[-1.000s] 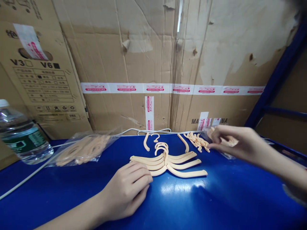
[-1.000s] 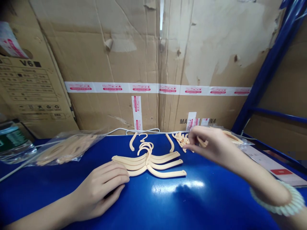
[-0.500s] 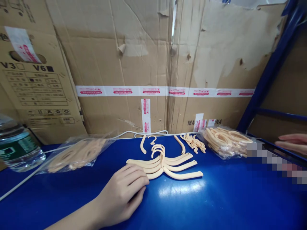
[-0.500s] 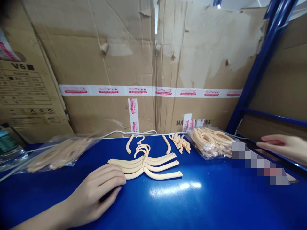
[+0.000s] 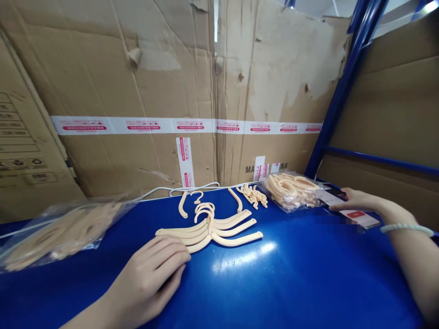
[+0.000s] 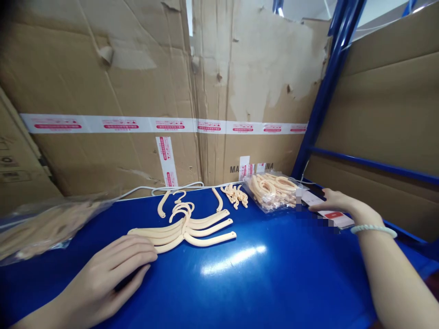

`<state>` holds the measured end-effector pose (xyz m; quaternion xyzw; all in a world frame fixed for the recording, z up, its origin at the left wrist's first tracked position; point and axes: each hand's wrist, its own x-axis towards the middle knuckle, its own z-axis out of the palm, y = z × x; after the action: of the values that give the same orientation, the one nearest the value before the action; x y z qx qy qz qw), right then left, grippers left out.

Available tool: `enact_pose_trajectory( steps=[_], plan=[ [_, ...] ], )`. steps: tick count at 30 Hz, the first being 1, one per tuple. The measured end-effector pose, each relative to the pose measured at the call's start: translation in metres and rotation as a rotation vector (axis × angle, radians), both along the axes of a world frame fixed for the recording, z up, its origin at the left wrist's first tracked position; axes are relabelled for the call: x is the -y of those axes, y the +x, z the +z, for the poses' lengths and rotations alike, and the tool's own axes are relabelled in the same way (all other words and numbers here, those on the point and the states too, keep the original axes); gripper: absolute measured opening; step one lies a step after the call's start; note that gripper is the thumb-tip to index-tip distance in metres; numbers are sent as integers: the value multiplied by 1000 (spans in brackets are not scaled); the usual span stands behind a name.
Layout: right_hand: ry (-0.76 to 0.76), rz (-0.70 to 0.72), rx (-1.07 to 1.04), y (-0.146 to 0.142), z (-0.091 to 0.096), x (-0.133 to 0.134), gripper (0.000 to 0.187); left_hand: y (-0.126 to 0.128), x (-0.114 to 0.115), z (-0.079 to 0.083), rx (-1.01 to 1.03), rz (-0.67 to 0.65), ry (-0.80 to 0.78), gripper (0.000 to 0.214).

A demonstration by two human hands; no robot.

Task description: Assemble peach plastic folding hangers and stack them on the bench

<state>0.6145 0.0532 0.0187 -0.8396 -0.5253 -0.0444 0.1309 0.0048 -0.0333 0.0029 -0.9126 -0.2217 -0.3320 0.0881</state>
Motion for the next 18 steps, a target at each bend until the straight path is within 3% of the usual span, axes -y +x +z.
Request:
enact_pose_trajectory(
  steps=[3, 6, 18],
  plan=[
    [-158, 11, -99, -6, 3, 5, 32, 1, 0, 0, -1, -3, 8, 21],
    [-212, 40, -152, -10, 5, 10, 32, 2, 0, 0, -8, 0, 15, 21],
    [-200, 57, -176, 1, -1, 7, 32, 2, 1, 1, 1, -14, 9, 20]
  ],
)
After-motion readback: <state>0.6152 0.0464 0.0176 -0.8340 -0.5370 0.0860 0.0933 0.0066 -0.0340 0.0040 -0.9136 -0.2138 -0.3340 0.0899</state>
